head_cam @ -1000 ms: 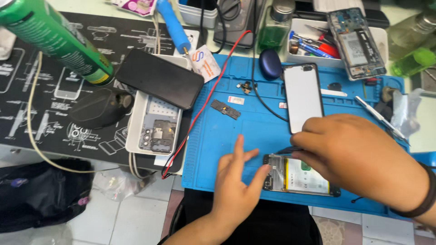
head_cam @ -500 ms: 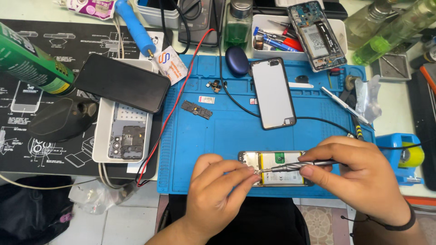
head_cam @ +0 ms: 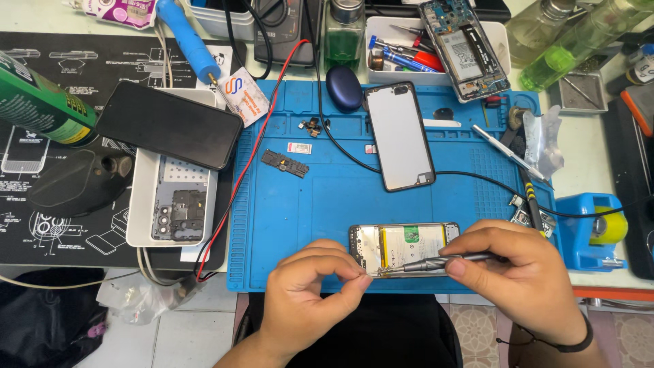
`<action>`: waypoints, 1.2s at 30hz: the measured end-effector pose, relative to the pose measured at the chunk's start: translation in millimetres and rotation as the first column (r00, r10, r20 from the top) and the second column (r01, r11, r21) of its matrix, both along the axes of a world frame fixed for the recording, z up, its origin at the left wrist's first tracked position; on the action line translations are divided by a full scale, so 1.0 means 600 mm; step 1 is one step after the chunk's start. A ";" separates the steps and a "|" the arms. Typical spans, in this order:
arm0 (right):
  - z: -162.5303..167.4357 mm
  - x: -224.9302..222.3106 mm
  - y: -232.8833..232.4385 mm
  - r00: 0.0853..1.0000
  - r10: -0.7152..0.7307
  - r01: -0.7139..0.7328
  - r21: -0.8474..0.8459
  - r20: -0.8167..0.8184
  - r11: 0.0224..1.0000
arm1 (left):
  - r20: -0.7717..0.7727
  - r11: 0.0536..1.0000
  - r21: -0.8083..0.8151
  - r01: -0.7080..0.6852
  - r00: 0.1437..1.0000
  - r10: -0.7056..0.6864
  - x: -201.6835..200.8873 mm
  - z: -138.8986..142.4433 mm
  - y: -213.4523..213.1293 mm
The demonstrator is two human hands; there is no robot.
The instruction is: The person uses a screwdriver to remove screws from the internal frame of a disassembled smartphone. They then use a metal spudger to pry and lift a metal shielding plate from the phone's interior, exposing the battery and circuitry.
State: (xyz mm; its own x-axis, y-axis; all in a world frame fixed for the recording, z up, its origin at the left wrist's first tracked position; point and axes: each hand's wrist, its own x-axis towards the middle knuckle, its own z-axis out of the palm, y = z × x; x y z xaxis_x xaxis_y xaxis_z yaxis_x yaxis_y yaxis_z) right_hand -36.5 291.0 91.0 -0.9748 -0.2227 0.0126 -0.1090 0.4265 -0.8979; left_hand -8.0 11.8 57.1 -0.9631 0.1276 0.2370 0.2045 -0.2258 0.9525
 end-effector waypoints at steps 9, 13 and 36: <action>-0.027 0.003 0.009 0.996 0.052 -0.044 -0.114 0.066 0.993 | -0.002 0.990 -0.050 0.130 0.991 -0.130 -0.001 0.003 -0.017; -0.036 0.002 0.007 0.997 0.080 -0.079 -0.089 0.006 0.993 | 0.038 0.988 0.017 0.154 0.987 -0.155 0.000 -0.009 -0.013; -0.027 -0.012 -0.010 0.992 0.118 -0.111 0.114 -0.053 0.987 | -0.099 0.962 -0.268 0.045 0.992 -0.074 0.000 -0.021 -0.022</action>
